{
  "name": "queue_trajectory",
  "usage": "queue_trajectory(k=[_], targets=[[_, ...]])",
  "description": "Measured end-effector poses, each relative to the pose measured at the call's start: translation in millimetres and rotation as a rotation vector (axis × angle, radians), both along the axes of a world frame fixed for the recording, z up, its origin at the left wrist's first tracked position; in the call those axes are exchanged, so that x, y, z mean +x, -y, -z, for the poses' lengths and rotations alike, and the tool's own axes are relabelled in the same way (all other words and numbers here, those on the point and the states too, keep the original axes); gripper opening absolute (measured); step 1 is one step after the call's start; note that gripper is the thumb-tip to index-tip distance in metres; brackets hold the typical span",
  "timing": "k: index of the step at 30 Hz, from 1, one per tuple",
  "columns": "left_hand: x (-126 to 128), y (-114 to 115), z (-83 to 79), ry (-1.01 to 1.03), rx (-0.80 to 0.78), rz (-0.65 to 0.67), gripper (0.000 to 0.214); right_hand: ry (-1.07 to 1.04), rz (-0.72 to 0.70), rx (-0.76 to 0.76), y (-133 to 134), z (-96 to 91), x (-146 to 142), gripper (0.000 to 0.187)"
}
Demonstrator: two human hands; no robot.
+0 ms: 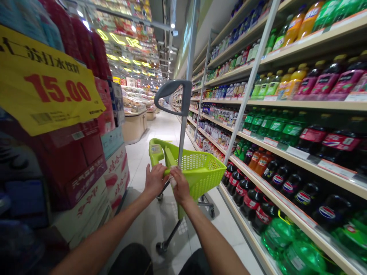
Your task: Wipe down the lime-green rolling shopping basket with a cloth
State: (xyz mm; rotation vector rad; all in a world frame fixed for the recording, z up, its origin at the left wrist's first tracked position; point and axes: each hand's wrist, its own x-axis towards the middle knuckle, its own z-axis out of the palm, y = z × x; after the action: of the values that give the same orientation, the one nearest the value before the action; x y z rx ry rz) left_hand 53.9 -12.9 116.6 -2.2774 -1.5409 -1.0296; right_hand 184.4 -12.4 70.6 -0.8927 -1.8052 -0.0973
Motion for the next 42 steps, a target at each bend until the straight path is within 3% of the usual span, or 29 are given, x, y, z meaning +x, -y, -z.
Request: queue_trajectory(k=[2,6,8,11,15,18,21,24,27,29,35,37,42], targets=[[0.0,3.6,-2.2,-0.032,-0.009,0.045,0.018,0.043,-0.033,0.001,5.0,-4.0,17.1,0.037],[-21.2,-9.5,-9.2,-0.144,-0.056,0.279,0.043,0.0,-0.029,-0.031,11.0,-5.7,41.4,0.039],[-28.3,-19.1,-10.3,-0.156,-0.07,0.287,0.045,-0.091,0.034,-0.066,11.6,-9.6,39.2,0.037],[-19.3,-24.2,-6.6,-0.12,-0.044,0.251,0.039,-0.171,0.079,-0.063,13.9,-20.4,20.7,0.035],[2.7,-18.3,-2.2,-0.054,-0.008,0.235,0.036,0.006,-0.017,0.003,19.1,-31.5,10.5,0.042],[-3.3,-22.4,-6.1,-0.098,-0.033,0.299,0.047,-0.01,0.129,0.016,17.8,-35.7,36.4,0.041],[-19.3,-34.6,-10.4,-0.093,-0.087,0.212,0.051,-0.1,0.36,-0.067,12.8,-39.9,60.0,0.035],[-22.6,-40.8,-9.9,-0.1,-0.094,0.174,0.046,-0.061,0.478,-0.144,9.3,-40.3,45.2,0.035],[-15.8,-37.3,-5.9,-0.125,-0.046,0.206,0.043,0.088,0.427,-0.094,6.3,-35.9,12.7,0.042],[-13.4,-33.6,-3.6,-0.142,-0.021,0.237,0.042,0.161,0.382,-0.036,4.7,-32.1,10.2,0.048],[-13.4,-26.4,-0.9,-0.108,0.044,0.232,0.041,-0.01,0.558,0.007,5.9,-26.2,82.7,0.044],[-9.7,-23.2,-0.7,-0.086,0.053,0.217,0.04,-0.021,0.562,0.013,2.5,-24.1,74.3,0.044],[-9.4,-15.6,0.0,-0.123,0.049,0.231,0.047,0.108,0.398,0.102,-6.7,-19.4,6.5,0.048]])
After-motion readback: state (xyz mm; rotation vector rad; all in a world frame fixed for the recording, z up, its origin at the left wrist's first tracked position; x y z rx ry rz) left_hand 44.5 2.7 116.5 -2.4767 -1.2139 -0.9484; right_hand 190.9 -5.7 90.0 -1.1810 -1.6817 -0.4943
